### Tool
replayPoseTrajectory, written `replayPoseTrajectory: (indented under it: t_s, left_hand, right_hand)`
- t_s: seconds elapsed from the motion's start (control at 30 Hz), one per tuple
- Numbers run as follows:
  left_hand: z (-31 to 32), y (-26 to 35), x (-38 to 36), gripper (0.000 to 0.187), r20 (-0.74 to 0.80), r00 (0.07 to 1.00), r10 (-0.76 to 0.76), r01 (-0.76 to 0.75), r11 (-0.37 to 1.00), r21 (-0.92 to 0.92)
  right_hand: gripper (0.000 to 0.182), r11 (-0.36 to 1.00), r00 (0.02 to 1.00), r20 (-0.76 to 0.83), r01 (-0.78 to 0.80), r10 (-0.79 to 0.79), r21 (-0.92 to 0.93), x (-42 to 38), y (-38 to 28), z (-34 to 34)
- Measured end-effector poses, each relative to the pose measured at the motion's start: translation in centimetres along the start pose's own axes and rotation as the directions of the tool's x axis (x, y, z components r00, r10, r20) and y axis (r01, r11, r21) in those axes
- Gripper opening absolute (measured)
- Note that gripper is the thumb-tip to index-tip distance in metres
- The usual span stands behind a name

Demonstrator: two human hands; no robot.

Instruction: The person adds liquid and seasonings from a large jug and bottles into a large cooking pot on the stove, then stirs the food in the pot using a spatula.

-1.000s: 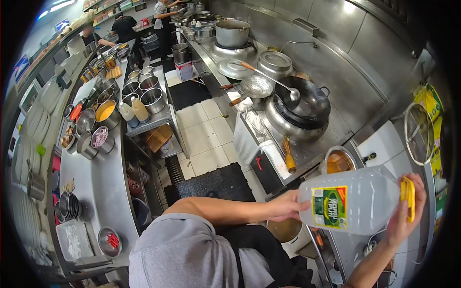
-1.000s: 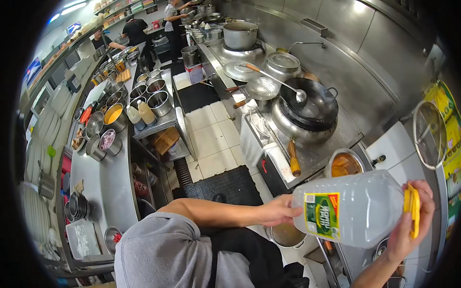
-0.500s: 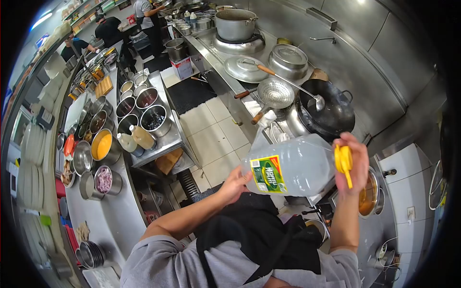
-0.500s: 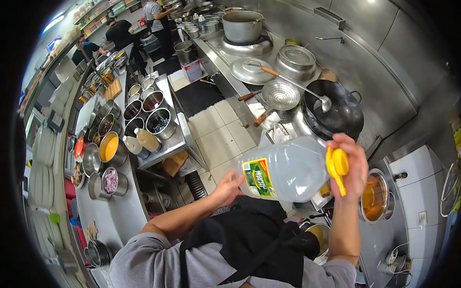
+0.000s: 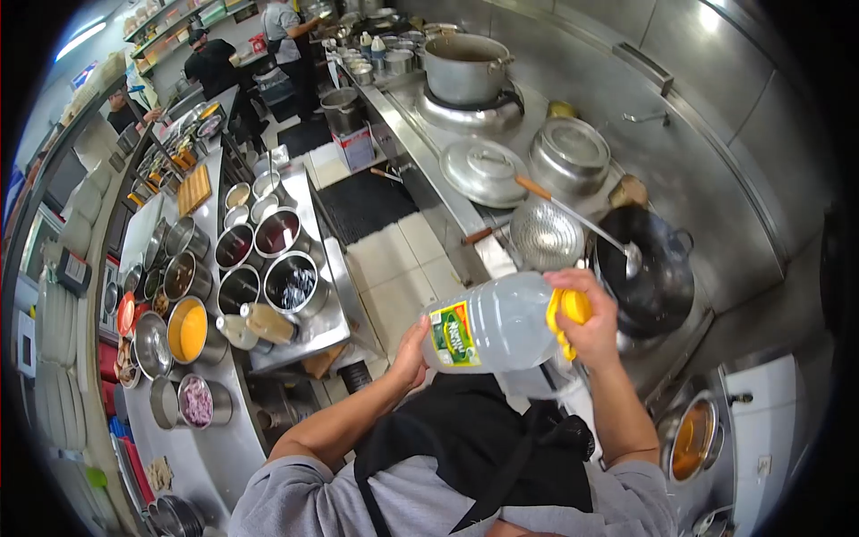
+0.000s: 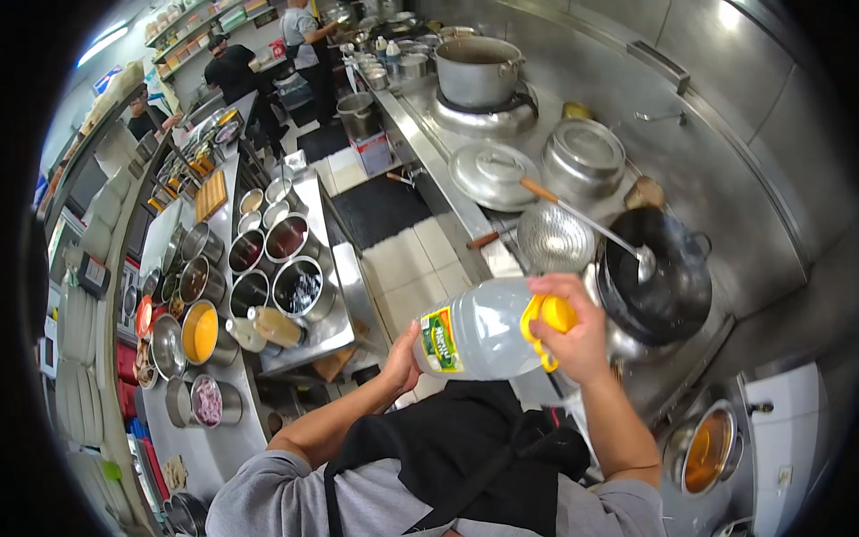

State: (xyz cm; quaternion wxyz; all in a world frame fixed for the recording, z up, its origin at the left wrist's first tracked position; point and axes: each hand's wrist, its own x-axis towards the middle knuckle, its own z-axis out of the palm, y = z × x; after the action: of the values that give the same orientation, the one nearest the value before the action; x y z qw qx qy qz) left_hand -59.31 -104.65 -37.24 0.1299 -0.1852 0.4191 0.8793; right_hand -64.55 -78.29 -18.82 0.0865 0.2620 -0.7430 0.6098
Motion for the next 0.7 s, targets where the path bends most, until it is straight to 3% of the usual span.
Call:
replayPoseTrajectory:
  t_s: [0.1, 0.2, 0.27, 0.3, 0.47, 0.53, 0.57, 0.7]
  left_hand:
    - [0.7, 2.9, 4.6, 0.059, -0.085, 0.996, 0.001, -0.003, 1.0, -0.028]
    - [0.9, 6.6, 9.4, 0.064, -0.134, 0.991, -0.019, 0.015, 0.999, -0.036]
    - [2.2, 9.5, 11.7, 0.064, -0.364, 0.927, -0.088, 0.07, 0.996, -0.062]
    - [-0.1, 9.5, 14.5, 0.064, -0.254, 0.967, -0.036, 0.029, 0.999, -0.033]
    - [-1.8, 14.7, 23.2, 0.068, -0.083, 0.995, -0.051, 0.047, 0.998, -0.052]
    - [-5.0, 14.8, 29.6, 0.063, 0.032, 0.996, -0.082, 0.087, 0.967, -0.241]
    - [-5.5, 15.7, 31.8, 0.062, 0.103, 0.993, -0.064, 0.087, 0.969, -0.232]
    - [-5.9, 21.1, 37.6, 0.06, 0.018, 0.983, -0.185, 0.185, 0.966, -0.178]
  right_hand:
    - [0.04, 0.999, 0.998, 0.047, 0.045, -0.044, -0.023, 5.0, 2.7, 0.6]
    - [0.041, 0.979, 0.971, 0.138, 0.2, -0.194, -0.035, 10.8, 4.6, 2.1]
    - [0.042, 0.955, 0.922, 0.254, 0.292, -0.294, 0.047, 14.2, 5.3, 3.5]
    - [0.042, 0.941, 0.895, 0.296, 0.336, -0.333, 0.042, 16.0, 5.7, 4.1]
    - [0.042, 0.903, 0.823, 0.392, 0.425, -0.412, 0.058, 24.8, 7.7, 8.0]
    - [0.041, 0.875, 0.782, 0.431, 0.482, -0.451, 0.042, 28.5, 9.2, 10.3]
    - [0.039, 0.875, 0.784, 0.433, 0.484, -0.446, 0.024, 30.5, 10.1, 11.4]
    - [0.036, 0.937, 0.88, 0.389, 0.335, -0.273, -0.099, 38.1, 14.2, 15.3]
